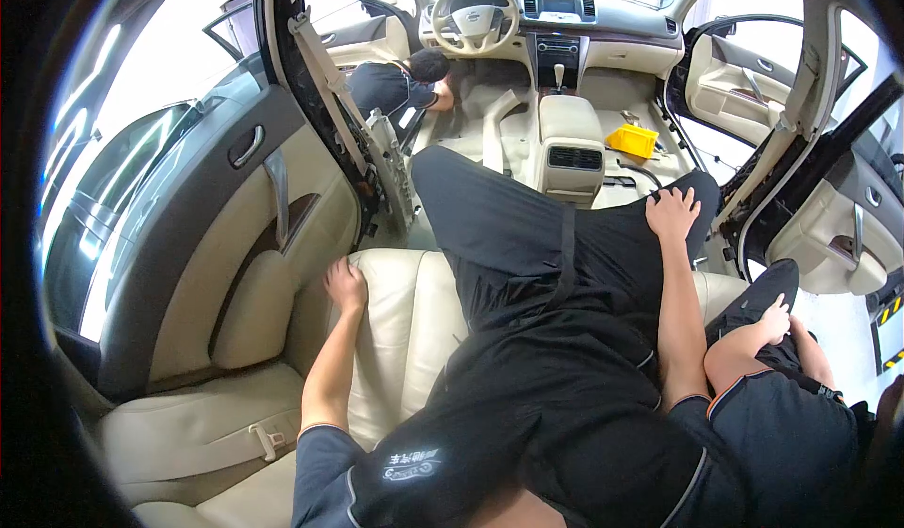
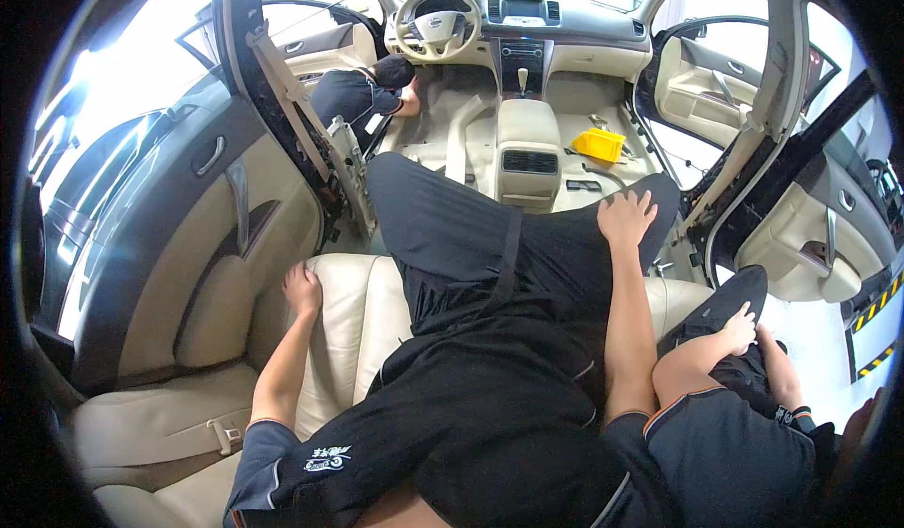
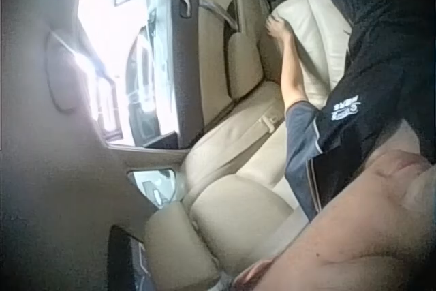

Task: Install and secure internal decorative plastic molding and structural trim around the center console and dashboard area of a car.

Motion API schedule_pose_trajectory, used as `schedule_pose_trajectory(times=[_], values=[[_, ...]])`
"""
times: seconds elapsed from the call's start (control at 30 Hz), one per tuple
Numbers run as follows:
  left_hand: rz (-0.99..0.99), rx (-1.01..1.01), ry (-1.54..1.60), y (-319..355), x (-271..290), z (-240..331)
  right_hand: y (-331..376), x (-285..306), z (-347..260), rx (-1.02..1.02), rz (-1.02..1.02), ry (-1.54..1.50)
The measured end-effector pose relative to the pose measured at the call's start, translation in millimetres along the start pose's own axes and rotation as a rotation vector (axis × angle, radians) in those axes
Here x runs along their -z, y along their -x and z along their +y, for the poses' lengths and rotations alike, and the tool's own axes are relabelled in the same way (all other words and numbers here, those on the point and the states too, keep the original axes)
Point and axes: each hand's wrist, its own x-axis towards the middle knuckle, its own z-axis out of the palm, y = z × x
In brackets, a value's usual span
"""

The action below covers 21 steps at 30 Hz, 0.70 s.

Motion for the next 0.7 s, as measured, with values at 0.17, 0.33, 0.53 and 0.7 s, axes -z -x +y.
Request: schedule_pose_trajectory(times=[0.17,0.33,0.53,0.7], values=[[0.078,-0.047,0.003,1.7,-1.7,1.0,-1.1,-4.8,1.4,0.011,0.041,-0.014],[0.033,-0.029,0.017,-0.5,2.8,5.9,-3.2,-11.9,4.4,0.012,0.076,-0.016],[0.047,-0.057,-0.005,-1.0,-3.5,-3.7,-1.6,-9.6,2.4,0.009,0.077,-0.043],[0.058,-0.045,0.003,0.0,-4.8,-4.3,-1.5,-10.0,1.9,0.011,0.077,-0.036]])
